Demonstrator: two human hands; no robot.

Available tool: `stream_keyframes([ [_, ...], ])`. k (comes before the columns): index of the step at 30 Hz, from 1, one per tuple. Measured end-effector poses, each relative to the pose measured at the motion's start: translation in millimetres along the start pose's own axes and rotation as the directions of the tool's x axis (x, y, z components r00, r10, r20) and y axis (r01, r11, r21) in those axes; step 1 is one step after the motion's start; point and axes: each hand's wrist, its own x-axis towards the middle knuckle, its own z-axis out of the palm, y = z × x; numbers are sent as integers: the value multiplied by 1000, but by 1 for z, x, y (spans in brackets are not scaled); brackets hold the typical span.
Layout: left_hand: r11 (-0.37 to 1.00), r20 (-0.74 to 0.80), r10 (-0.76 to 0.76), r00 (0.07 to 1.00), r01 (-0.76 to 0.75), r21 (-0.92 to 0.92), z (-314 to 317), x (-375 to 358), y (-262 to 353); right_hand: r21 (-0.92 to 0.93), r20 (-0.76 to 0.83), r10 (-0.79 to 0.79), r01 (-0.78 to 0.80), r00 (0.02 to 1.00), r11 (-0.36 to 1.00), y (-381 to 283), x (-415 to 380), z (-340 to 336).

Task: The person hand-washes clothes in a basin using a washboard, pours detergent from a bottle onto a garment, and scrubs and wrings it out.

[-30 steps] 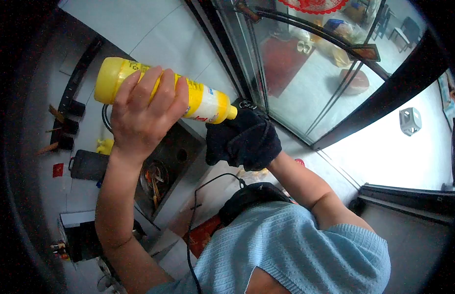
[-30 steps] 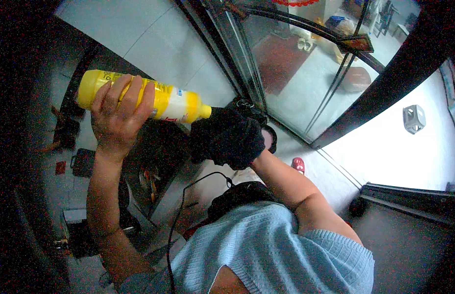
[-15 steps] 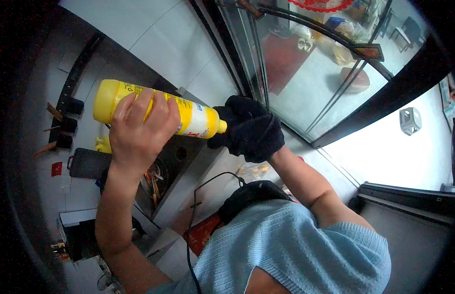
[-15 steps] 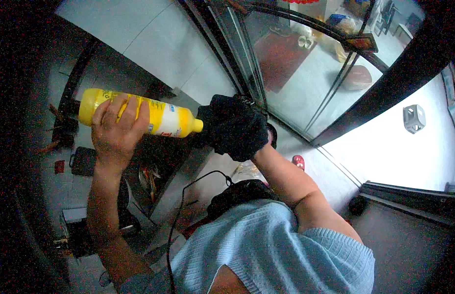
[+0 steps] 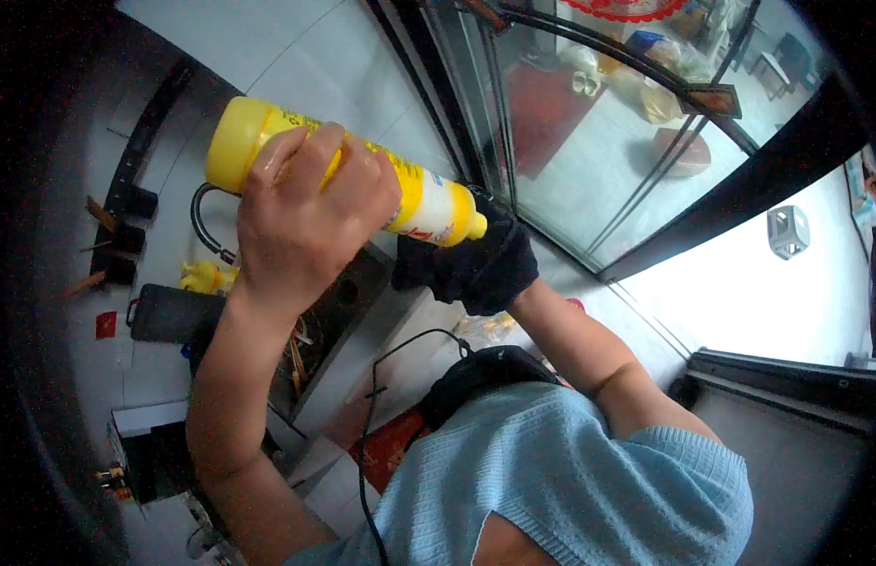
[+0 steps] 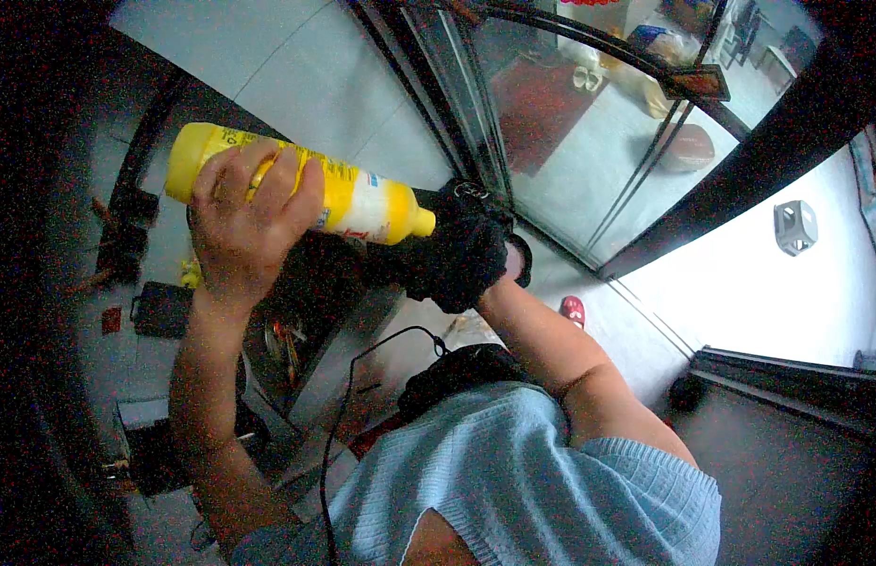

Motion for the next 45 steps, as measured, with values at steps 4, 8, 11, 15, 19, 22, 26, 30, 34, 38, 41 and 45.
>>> stream_keyframes([
  [4, 1000, 26, -4, 1000, 4, -2, 10, -1, -11, -16, -12, -6, 6, 1000, 1000, 0, -1, -1],
  [8, 997, 13, -70, 997, 70, -37, 18, -8, -17, -46, -33, -9, 8, 999, 999, 2, -3, -6],
  [11, 994, 57, -89, 994, 92, -51, 20, -21, -23, -78, -53, -8, 4, 999, 997, 6, -6, -11],
  [15, 992, 93, -93, 991, 100, -78, 16, -26, -20, -102, -67, -13, 6, 998, 995, 8, -8, -15],
  [19, 988, 87, -90, 992, 100, -114, 11, -20, -9, -87, -61, -32, 27, 998, 996, 5, -5, -14],
  [22, 983, 62, -92, 994, 100, -151, 8, -17, -2, -80, -58, -45, 41, 997, 996, 3, -5, -12],
  [26, 966, 103, -169, 980, 186, -182, 15, -19, 4, -85, -63, -54, 48, 997, 995, 1, -7, -14],
  [30, 926, 242, -256, 936, 309, -216, 36, -37, 14, -105, -77, -57, 48, 995, 993, 1, -13, -17],
  [34, 857, 414, -298, 860, 432, -280, 57, -59, 29, -137, -102, -50, 36, 994, 990, 5, -19, -23],
  [38, 799, 521, -370, 769, 550, -244, 69, -71, 45, -172, -121, -50, 29, 991, 985, 7, -23, -27],
  [41, 786, 530, -410, 742, 582, -207, 75, -80, 53, -188, -128, -56, 31, 990, 982, 7, -22, -26],
  [45, 772, 547, -450, 706, 615, -158, 80, -87, 61, -198, -123, -58, 32, 991, 980, 6, -19, -20],
])
